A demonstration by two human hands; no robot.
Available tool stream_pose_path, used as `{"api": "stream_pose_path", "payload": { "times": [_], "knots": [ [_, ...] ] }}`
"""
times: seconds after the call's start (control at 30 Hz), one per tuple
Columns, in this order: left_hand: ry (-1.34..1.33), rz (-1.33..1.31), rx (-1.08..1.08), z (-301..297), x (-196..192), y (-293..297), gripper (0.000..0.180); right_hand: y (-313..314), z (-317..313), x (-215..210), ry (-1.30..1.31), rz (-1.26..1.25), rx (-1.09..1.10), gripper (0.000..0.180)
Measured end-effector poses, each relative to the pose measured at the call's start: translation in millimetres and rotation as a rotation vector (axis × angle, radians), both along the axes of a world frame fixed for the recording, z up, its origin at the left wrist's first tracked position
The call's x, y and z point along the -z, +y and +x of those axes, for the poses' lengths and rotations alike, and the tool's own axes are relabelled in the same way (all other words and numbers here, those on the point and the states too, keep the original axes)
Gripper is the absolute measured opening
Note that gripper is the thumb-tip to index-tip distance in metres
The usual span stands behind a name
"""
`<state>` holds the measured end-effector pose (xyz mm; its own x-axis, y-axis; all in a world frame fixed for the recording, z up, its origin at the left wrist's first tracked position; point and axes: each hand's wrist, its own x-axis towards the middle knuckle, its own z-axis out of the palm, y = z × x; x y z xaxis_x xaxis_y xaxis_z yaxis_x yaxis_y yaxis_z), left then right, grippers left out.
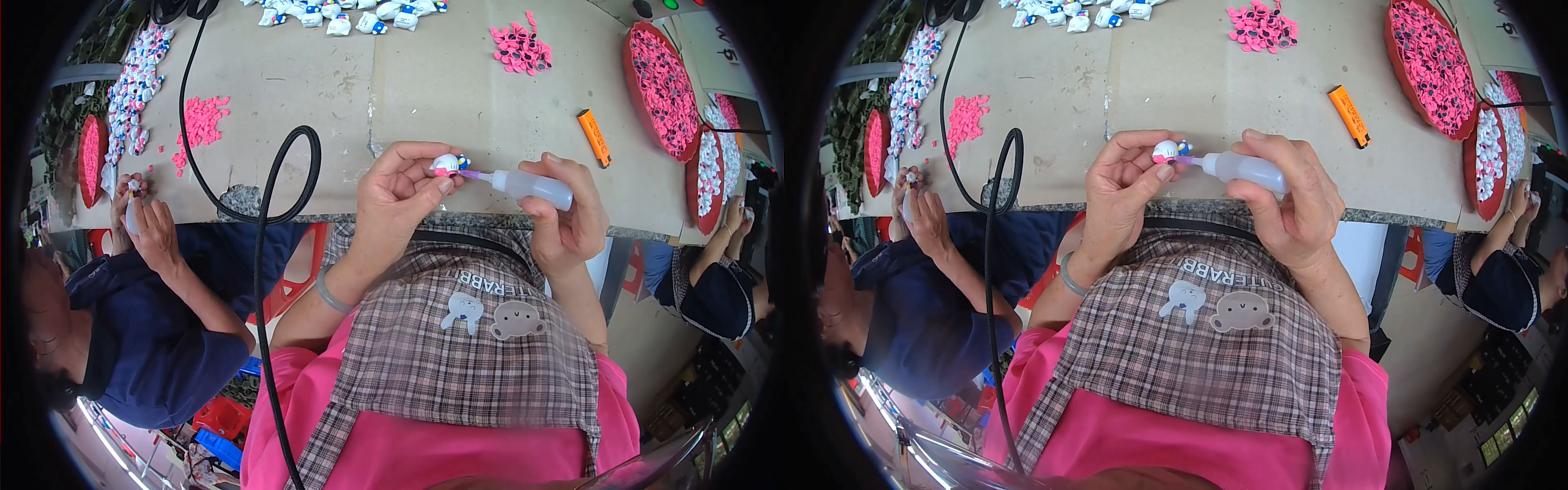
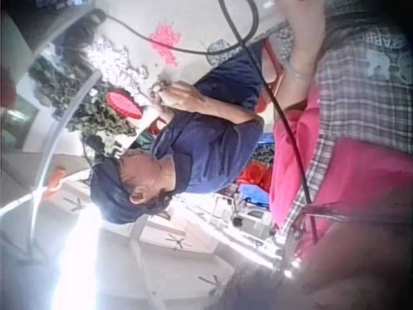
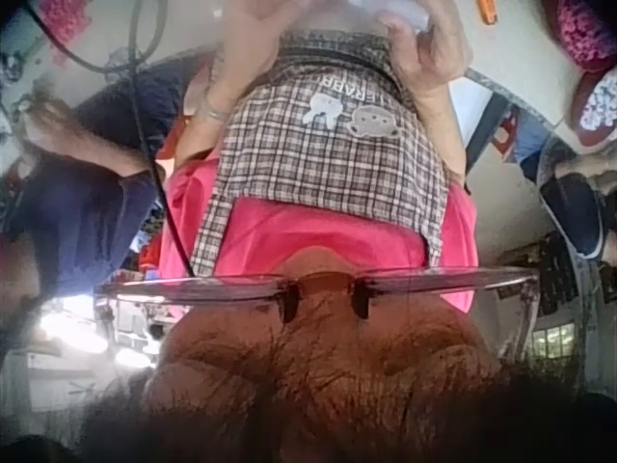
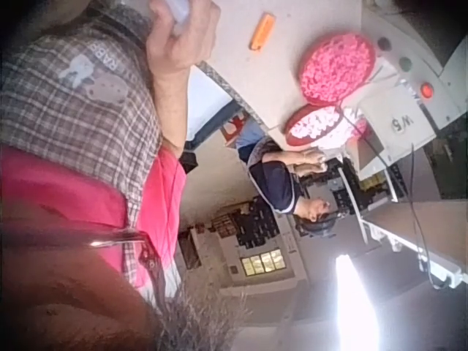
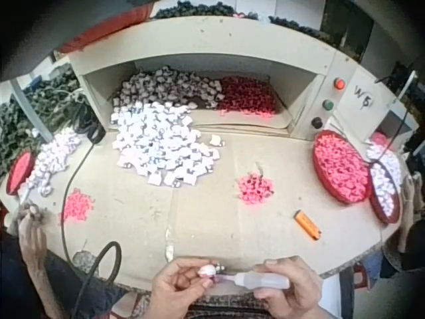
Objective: The person attaches small plastic parts and bow parts to cat figurines by applying glue from a glue bottle and pressing the parts onto the figurines by hand.
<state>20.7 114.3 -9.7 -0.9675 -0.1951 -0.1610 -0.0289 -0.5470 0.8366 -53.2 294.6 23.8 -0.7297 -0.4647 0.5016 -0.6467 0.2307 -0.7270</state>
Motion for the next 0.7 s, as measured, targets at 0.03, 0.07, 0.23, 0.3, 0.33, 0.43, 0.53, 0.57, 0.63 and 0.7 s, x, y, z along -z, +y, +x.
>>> {"api": "stream_pose_path", "payload": {
  "times": [0.03, 0.07, 0.23, 0.3, 0.33, 0.43, 0.53, 0.57, 0.63, 0.7],
  "knots": [
    [0.002, 0.000, 0.001, 0.1, 0.4, 0.0, 0.028, -0.4, -0.9, 0.0, 0.021, -0.002, -0.004, 0.042],
    [0.002, 0.000, 0.001, 0.0, 0.0, 0.1, 0.028, -0.6, -1.4, 0.3, 0.041, -0.003, -0.008, 0.042],
    [-0.001, 0.002, 0.003, -0.1, -1.0, 0.4, 0.027, 0.1, -1.2, 1.4, 0.032, -0.012, -0.005, 0.042],
    [-0.004, 0.003, 0.004, -0.2, -1.4, 0.2, 0.027, 0.0, -1.2, 1.6, 0.030, -0.011, -0.005, 0.042],
    [-0.007, 0.004, 0.003, -0.2, -1.5, 0.2, 0.027, -0.4, -1.3, 1.9, 0.031, -0.015, -0.002, 0.042],
    [-0.010, -0.005, 0.002, 0.0, -1.0, 0.1, 0.028, -0.1, -1.4, 2.3, 0.031, -0.017, -0.002, 0.042],
    [-0.014, -0.007, 0.001, -0.1, -1.1, 0.4, 0.028, 0.0, -1.3, 2.2, 0.027, -0.013, -0.003, 0.042],
    [-0.014, -0.007, 0.002, 0.0, -1.1, 0.5, 0.028, -0.1, -1.2, 2.0, 0.023, -0.013, -0.005, 0.042],
    [-0.012, 0.006, -0.003, 0.3, -0.8, 0.6, 0.028, 0.0, -1.1, 1.9, 0.023, -0.014, -0.004, 0.042],
    [-0.015, -0.002, 0.001, 0.0, -1.1, 0.6, 0.028, -0.1, -1.2, 2.2, 0.024, -0.016, -0.003, 0.042]
  ]
}}
